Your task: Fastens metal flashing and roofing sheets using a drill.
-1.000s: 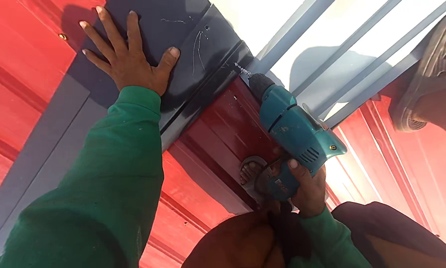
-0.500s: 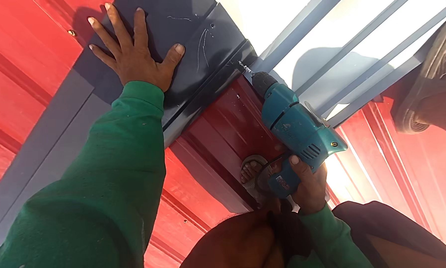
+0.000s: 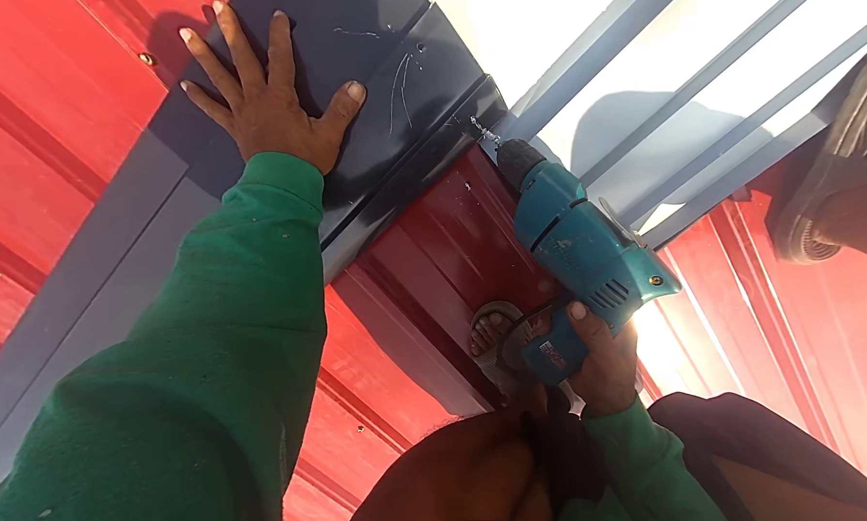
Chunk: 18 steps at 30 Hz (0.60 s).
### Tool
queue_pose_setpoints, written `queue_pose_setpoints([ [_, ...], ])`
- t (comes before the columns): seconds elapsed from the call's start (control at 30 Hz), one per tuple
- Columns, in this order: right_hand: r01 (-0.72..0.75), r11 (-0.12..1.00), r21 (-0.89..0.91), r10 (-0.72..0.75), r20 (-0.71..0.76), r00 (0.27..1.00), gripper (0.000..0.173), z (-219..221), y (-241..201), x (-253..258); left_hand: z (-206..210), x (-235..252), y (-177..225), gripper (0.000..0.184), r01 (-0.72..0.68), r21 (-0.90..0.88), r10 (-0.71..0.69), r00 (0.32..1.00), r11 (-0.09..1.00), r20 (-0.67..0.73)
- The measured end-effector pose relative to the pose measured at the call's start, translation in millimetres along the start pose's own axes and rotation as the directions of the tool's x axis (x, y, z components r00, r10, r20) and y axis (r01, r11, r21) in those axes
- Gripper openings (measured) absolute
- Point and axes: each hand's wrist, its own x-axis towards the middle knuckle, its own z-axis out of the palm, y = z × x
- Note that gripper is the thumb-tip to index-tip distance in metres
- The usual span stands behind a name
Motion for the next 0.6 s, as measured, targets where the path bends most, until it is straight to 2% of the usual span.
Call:
queue_pose_setpoints([
  [0.13, -0.005, 1.000, -0.016, 0.005, 0.019, 1.000, 0.057, -2, 1, 0, 2, 1, -3, 0.109, -0.007, 0.004, 0.007, 1.000, 1.000, -0.001],
  [0.33, 0.012, 0.996, 0.089, -0.012, -0.008, 1.000, 0.055, 7, 5, 0, 2, 1, -5, 0.109, -0.008, 0.002, 0.008, 1.000, 1.000, -0.008],
  [0.6, 0.010, 0.978, 0.208, 0.003, -0.065, 0.998, 0.041, 43, 27, -8, -5, -2, -2, 0.110, 0.003, 0.009, -0.002, 1.000, 1.000, -0.016],
])
